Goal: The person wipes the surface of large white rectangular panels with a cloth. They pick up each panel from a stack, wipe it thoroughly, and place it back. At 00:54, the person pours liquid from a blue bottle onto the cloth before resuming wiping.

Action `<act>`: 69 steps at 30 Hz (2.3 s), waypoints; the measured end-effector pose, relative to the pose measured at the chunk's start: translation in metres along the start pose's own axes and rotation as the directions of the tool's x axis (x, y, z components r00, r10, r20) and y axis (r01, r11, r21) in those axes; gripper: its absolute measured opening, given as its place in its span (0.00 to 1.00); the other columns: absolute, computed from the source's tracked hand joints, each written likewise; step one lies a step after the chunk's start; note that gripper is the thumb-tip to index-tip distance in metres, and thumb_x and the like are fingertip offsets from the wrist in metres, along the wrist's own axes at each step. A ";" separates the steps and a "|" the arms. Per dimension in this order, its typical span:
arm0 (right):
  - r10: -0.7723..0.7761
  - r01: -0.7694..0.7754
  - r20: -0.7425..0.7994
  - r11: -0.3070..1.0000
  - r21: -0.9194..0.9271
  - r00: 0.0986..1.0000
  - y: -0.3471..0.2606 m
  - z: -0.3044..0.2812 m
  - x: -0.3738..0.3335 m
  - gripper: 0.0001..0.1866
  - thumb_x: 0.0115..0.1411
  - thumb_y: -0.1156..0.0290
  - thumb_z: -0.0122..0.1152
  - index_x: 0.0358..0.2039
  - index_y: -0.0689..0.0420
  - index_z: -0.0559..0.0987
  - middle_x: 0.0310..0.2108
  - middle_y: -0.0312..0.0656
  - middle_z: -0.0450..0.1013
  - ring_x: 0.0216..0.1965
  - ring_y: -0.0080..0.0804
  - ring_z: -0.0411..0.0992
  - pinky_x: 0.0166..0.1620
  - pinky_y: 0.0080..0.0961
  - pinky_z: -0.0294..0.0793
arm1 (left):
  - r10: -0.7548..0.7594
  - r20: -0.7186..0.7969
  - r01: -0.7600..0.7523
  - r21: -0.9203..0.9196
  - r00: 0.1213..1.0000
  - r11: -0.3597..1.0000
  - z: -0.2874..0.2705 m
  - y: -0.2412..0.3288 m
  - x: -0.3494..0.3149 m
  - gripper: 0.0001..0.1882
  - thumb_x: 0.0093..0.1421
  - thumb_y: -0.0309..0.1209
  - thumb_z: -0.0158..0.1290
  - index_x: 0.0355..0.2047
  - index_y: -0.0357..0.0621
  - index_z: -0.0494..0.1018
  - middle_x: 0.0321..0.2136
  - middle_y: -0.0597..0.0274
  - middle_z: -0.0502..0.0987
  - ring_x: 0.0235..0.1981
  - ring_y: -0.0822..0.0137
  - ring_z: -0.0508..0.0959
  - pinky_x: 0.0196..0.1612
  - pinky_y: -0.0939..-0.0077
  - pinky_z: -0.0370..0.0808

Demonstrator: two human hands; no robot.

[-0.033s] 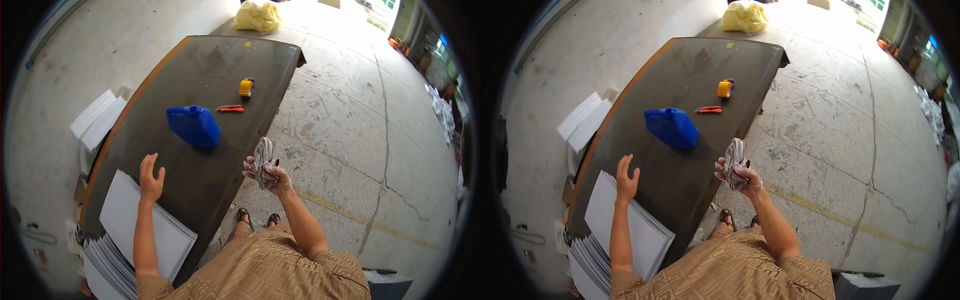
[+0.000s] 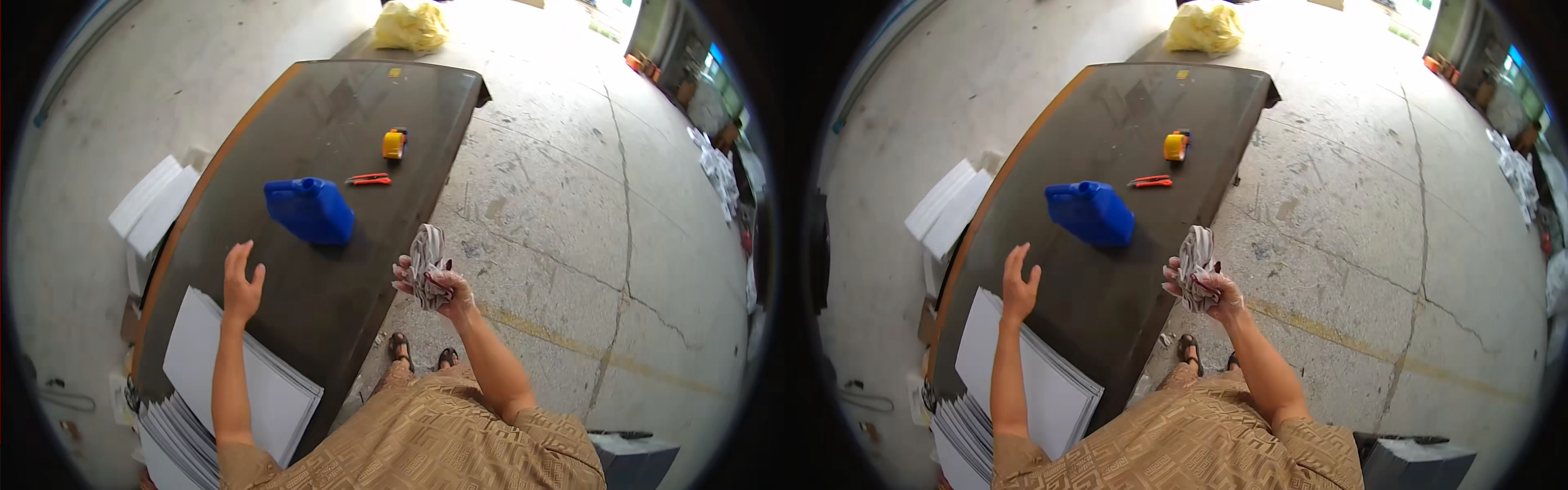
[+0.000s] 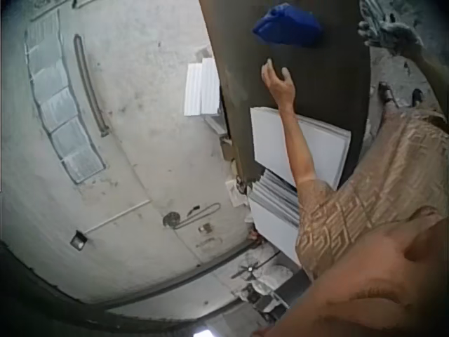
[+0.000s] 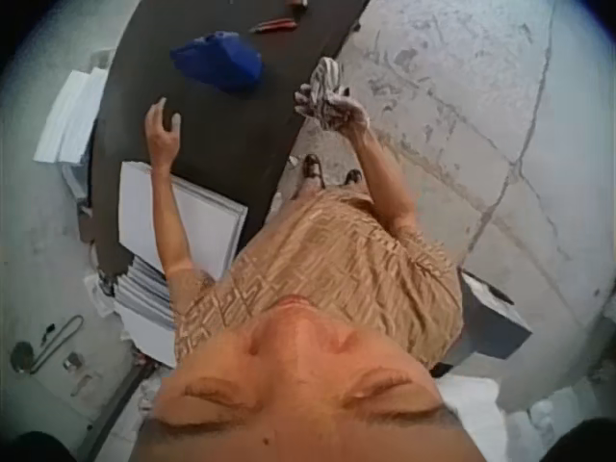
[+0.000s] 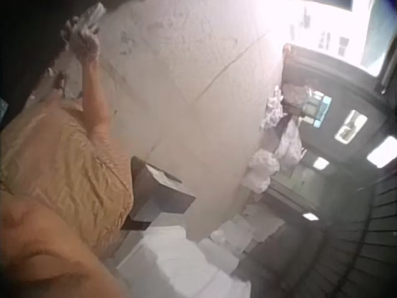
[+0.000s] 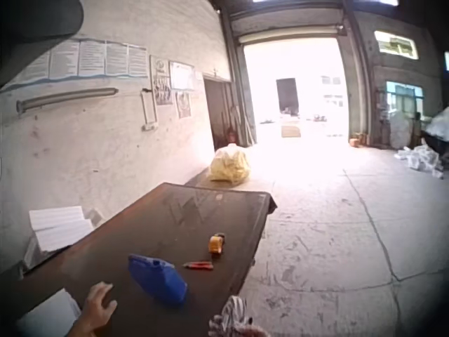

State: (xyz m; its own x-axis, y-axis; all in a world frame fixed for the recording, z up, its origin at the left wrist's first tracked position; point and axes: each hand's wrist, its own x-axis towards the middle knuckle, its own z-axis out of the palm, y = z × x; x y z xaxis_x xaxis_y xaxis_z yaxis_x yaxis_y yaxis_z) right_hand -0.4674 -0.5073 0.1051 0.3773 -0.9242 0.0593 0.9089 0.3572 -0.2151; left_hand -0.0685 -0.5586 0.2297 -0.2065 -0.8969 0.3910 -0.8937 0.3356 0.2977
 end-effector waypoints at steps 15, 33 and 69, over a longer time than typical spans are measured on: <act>-0.093 0.125 -0.133 0.959 0.256 0.987 -0.004 -0.036 0.013 0.34 0.60 0.61 0.64 0.65 0.56 0.64 0.61 0.53 0.66 0.57 0.53 0.69 0.43 0.39 0.82 | 0.447 0.330 -0.354 -0.306 0.832 0.884 0.081 -0.063 0.203 0.23 0.55 0.21 0.59 0.53 0.47 0.75 0.40 0.57 0.76 0.45 0.54 0.76 0.50 0.64 0.73; -0.156 0.172 -0.129 0.978 0.119 0.979 0.002 -0.066 0.009 0.35 0.62 0.59 0.61 0.66 0.57 0.61 0.60 0.45 0.66 0.55 0.56 0.72 0.45 0.45 0.85 | 0.729 0.405 -0.798 0.002 0.552 0.603 0.119 0.140 0.156 0.18 0.57 0.33 0.60 0.48 0.51 0.74 0.31 0.56 0.72 0.35 0.55 0.76 0.41 0.60 0.73; -0.169 0.292 -0.377 0.909 0.298 0.911 0.024 -0.158 -0.010 0.21 0.70 0.52 0.49 0.53 0.54 0.74 0.41 0.47 0.77 0.41 0.43 0.78 0.48 0.55 0.81 | 0.726 0.627 -0.955 0.113 0.282 0.273 0.214 0.230 0.100 0.09 0.55 0.32 0.58 0.35 0.44 0.74 0.29 0.55 0.75 0.35 0.58 0.77 0.39 0.64 0.72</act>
State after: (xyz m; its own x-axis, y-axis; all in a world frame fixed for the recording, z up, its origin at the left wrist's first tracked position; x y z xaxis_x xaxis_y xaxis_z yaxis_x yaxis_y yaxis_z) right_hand -0.4770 -0.5107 -0.0544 0.1227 -0.9529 -0.2772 0.9891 0.0946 0.1124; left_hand -0.3798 -0.6328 0.1512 -0.9568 -0.1900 -0.2200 -0.0920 0.9159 -0.3907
